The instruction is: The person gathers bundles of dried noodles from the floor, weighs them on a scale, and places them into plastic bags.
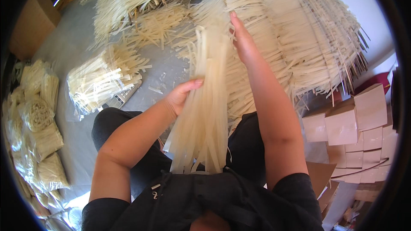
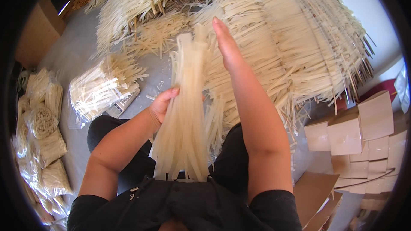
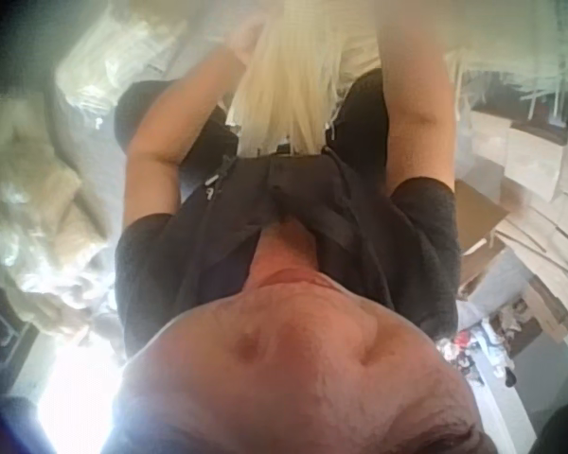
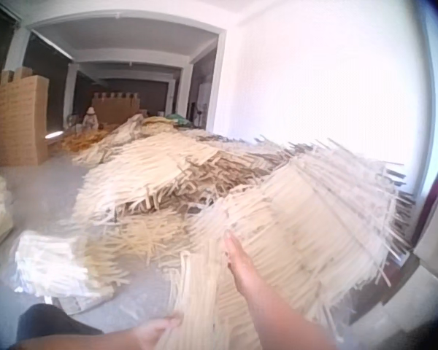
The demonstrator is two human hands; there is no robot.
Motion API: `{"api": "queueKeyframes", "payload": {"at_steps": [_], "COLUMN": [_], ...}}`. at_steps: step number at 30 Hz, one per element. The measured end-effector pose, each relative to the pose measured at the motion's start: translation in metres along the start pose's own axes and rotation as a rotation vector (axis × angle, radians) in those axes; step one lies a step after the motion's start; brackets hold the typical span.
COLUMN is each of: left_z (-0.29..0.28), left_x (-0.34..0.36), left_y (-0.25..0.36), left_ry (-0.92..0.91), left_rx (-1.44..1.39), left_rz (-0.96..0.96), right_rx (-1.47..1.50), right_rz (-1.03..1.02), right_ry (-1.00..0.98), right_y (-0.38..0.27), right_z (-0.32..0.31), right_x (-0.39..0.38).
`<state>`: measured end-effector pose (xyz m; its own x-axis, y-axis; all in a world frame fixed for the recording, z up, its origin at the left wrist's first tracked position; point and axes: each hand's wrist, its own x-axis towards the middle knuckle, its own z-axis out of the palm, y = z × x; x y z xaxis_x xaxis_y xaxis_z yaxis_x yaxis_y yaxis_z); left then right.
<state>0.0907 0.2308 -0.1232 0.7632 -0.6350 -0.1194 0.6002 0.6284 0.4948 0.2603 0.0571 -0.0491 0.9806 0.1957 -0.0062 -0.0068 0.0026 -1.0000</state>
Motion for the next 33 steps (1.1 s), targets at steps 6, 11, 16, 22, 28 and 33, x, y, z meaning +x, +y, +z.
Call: {"api": "queueKeyframes", "payload": {"at_steps": [6,11,16,22,28,33], "left_z": [-0.005,-0.001,0.005,0.026,0.035,0.056], "left_x": [0.006,0.004,-0.017,-0.004,-0.005,-0.013], "left_y": [-0.008,-0.005,0.028,0.053,0.065,0.074], "left_ry": [0.046,0.026,0.193,0.438,0.478,0.577], "left_rx": [-0.096,-0.173,-0.034,0.393,0.709,0.822], "left_rz": [-0.02,0.011,0.176,0.579,0.694,0.628], "right_rx": [0.273,0.24,0.212,-0.11,-0.343,-0.011], "right_rz": [0.18,0.311,0.524,0.063,-0.111,0.028], "right_ry": [-0.302,-0.224,-0.486,-0.508,-0.391,-0.298], "right_y": [0.022,0.033,0.006,0.01,0.011,0.028], "right_z": [0.025,0.007,0.025,0.095,0.09,0.072], "right_x": [-0.008,-0.014,-0.08,-0.121,-0.099,-0.09]}}
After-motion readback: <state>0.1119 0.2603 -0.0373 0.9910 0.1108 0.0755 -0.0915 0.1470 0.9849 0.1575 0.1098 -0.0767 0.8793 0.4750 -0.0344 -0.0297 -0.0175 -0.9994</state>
